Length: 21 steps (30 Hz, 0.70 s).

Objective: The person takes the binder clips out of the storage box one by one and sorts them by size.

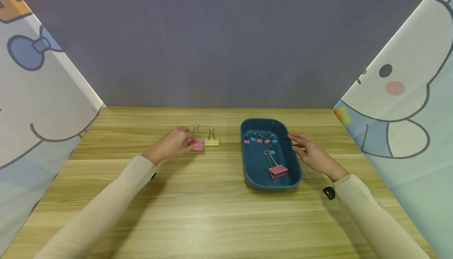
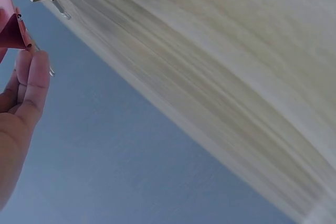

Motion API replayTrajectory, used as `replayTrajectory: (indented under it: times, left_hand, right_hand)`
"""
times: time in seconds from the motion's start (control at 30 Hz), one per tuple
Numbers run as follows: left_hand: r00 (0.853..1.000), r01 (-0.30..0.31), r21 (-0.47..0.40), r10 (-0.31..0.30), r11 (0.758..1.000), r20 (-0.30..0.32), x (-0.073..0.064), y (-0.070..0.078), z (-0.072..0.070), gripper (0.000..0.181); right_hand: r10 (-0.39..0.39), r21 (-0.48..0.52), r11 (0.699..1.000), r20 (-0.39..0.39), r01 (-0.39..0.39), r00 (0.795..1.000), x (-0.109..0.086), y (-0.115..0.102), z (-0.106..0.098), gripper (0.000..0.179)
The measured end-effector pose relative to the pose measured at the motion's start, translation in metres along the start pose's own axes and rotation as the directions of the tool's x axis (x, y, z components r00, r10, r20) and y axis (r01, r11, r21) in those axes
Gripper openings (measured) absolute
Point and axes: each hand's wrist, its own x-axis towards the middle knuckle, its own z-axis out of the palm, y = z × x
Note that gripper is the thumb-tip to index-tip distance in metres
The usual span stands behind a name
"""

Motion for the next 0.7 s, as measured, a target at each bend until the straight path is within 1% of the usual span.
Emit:
replayTrajectory:
  times: [0.1,0.23,0.4,0.57,0.7]
  left_hand:
    - [1.000,0.027,-0.017,-0.027,0.999,0.014,0.003,-0.004,0.000,0.014]
    - [0.997,0.068,-0.011,-0.067,0.998,0.039,0.007,-0.009,0.001,0.015]
    - [0.994,0.091,0.002,-0.091,0.996,0.068,0.011,-0.017,0.005,0.013]
    - [0.984,0.137,-0.046,-0.131,0.989,0.119,0.016,-0.021,0.008,0.010]
    - [0.977,0.162,-0.079,-0.148,0.984,0.154,0.020,-0.023,0.009,0.010]
  right_hand:
    - [0.000,-0.006,1.000,-0.003,0.000,1.000,0.000,0.000,0.000,0.042]
    - [0.004,-0.012,1.000,-0.003,-0.004,1.000,0.000,-0.001,0.000,0.042]
    - [0.003,-0.017,1.000,-0.003,-0.003,1.000,0.000,-0.002,-0.001,0.042]
    - [-0.002,-0.017,1.000,-0.007,0.002,1.000,-0.001,-0.002,-0.001,0.042]
    - [-0.001,-0.012,1.000,-0.004,0.001,1.000,-0.001,-0.003,-0.001,0.042]
